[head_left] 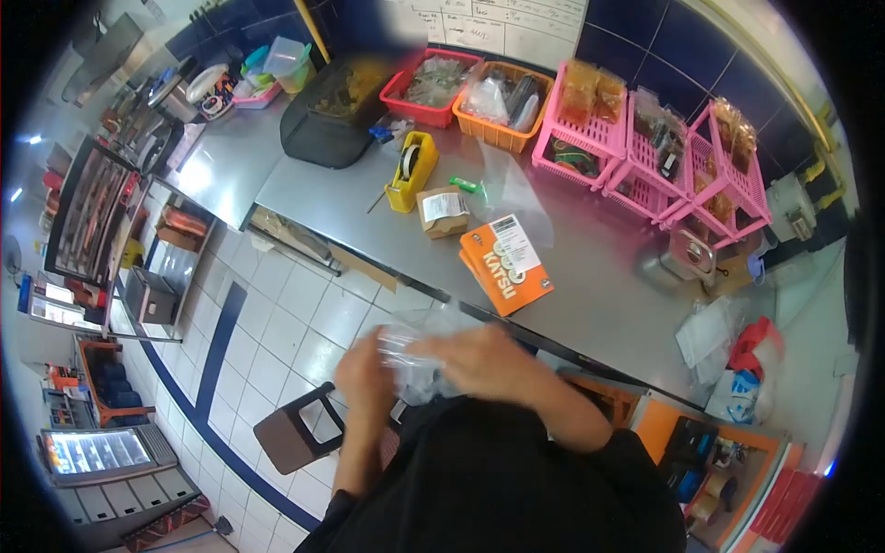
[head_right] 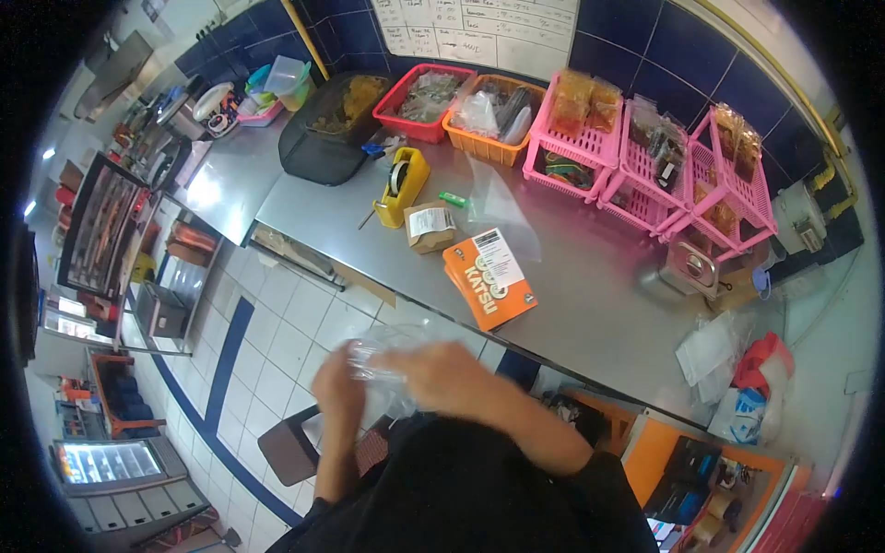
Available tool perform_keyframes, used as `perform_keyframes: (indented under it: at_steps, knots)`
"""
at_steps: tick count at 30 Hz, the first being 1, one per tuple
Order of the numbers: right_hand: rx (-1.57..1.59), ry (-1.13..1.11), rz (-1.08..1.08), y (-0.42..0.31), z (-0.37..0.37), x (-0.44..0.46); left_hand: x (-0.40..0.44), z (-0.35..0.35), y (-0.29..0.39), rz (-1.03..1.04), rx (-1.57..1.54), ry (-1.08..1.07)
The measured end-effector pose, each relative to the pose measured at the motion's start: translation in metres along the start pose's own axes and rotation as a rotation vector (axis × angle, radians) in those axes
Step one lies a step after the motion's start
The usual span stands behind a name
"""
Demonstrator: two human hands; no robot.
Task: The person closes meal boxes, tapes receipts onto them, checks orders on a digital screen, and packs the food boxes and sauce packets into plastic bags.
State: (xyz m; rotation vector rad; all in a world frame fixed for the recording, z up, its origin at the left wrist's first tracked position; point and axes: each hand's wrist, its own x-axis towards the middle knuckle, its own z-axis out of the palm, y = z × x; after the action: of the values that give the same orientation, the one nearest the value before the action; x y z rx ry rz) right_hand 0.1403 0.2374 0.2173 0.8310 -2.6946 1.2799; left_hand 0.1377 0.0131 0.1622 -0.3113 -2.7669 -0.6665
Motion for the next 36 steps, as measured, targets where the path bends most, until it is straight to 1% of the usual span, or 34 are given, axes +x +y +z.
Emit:
perform_keyframes:
  at_steps: [1,2,3,4,5,6,8,10,12,13,14,15,16,17,18,19,20,22,24,25,26,27,28,29,30,31,32,33,34,35,36]
  knots:
    - [0.074,0.031,-0.037,0.038,0.013,0.008,-0.003,-0.006,-0.037,-0.147,-0.078,0.079]
    - [0.189,0.034,0.258,0.048,-0.006,0.023,-0.003,-0.018,-0.064,-0.179,0.043,0.165]
    - [0.308,0.073,0.554,0.057,-0.026,0.039,-0.005,-0.038,-0.088,-0.301,0.063,0.08]
    - [-0.169,0.404,0.671,0.113,-0.02,0.048,-0.008,-0.053,-0.109,-0.355,0.074,0.059]
    - [-0.572,0.618,0.673,0.163,-0.028,0.055,-0.007,-0.071,-0.112,-0.528,0.072,-0.005]
    - [-0.648,0.81,0.759,0.194,-0.037,0.062,-0.009,-0.085,-0.118,-0.637,-0.017,-0.053]
    - [-0.751,0.603,1.069,0.238,-0.052,0.069,-0.027,-0.091,-0.141,-0.522,-0.069,-0.041]
    - [-0.262,0.545,1.011,0.332,-0.064,0.039,-0.042,-0.09,-0.152,-0.508,-0.092,-0.028]
    - [-0.117,0.635,1.156,0.357,-0.075,0.017,-0.058,-0.087,-0.161,-0.506,-0.106,-0.021]
    - [-0.017,0.493,1.256,0.402,-0.081,-0.006,-0.067,-0.083,-0.163,-0.546,-0.091,0.0]
    - [0.348,0.687,1.315,0.437,-0.083,-0.035,-0.075,-0.08,-0.166,-0.584,-0.075,0.017]
    - [0.686,0.923,1.36,0.471,-0.085,-0.062,-0.083,-0.075,-0.169,-0.577,-0.076,0.007]
    - [1.299,1.496,1.208,0.48,-0.081,-0.091,-0.091,-0.071,-0.173,-0.58,-0.061,0.018]
    - [1.302,1.517,1.212,0.477,-0.083,-0.109,-0.094,-0.069,-0.175,-0.58,-0.046,0.029]
    - [1.284,1.768,0.862,0.469,-0.09,-0.123,-0.094,-0.067,-0.176,-0.566,-0.045,0.018]
    - [1.231,1.973,0.488,0.465,-0.102,-0.13,-0.092,-0.063,-0.175,-0.631,-0.085,0.001]
    - [1.228,1.976,0.486,0.471,-0.12,-0.137,-0.089,-0.056,-0.171,-0.702,-0.127,-0.012]
    - [1.416,1.971,-0.008,0.488,-0.147,-0.16,-0.074,-0.05,-0.156,-0.71,-0.122,-0.043]
    - [1.455,1.961,-0.026,0.48,-0.179,-0.155,-0.04,-0.046,-0.125,-0.671,-0.077,-0.182]
    - [1.498,1.939,-0.053,0.484,-0.193,-0.145,-0.029,-0.036,-0.116,-0.684,-0.07,-0.174]
    - [1.521,1.923,-0.032,0.501,-0.204,-0.147,-0.023,-0.03,-0.11,-0.601,-0.078,-0.23]
    - [1.618,1.846,-0.273,0.527,-0.214,-0.158,-0.019,-0.027,-0.103,-0.527,-0.078,-0.287]
    - [1.711,1.763,-0.503,0.547,-0.208,-0.16,-0.006,-0.026,-0.082,-0.615,-0.061,-0.362]
    - [1.583,1.869,-0.346,0.548,-0.207,-0.145,-0.007,-0.018,-0.08,-0.541,-0.013,-0.37]
    - [1.521,1.915,-0.245,0.548,-0.205,-0.139,-0.013,-0.011,-0.084,-0.464,0.035,-0.389]
    - [1.459,1.957,-0.14,0.545,-0.204,-0.131,-0.012,-0.01,-0.078,-0.516,0.047,-0.415]
    - [1.479,1.879,-0.13,0.547,-0.205,-0.133,-0.009,-0.009,-0.075,-0.56,0.05,-0.437]
    - [1.491,1.8,-0.128,0.534,-0.21,-0.13,-0.012,-0.009,-0.076,-0.599,0.033,-0.404]
    - [1.384,1.804,0.02,0.512,-0.201,-0.134,-0.012,-0.01,-0.076,-0.613,0.031,-0.408]
    - [1.279,1.798,0.168,0.479,-0.192,-0.134,-0.012,-0.009,-0.077,-0.647,0.015,-0.344]
    - [0.923,1.927,0.367,0.402,-0.171,-0.096,-0.012,-0.008,-0.079,-0.681,-0.003,-0.277]
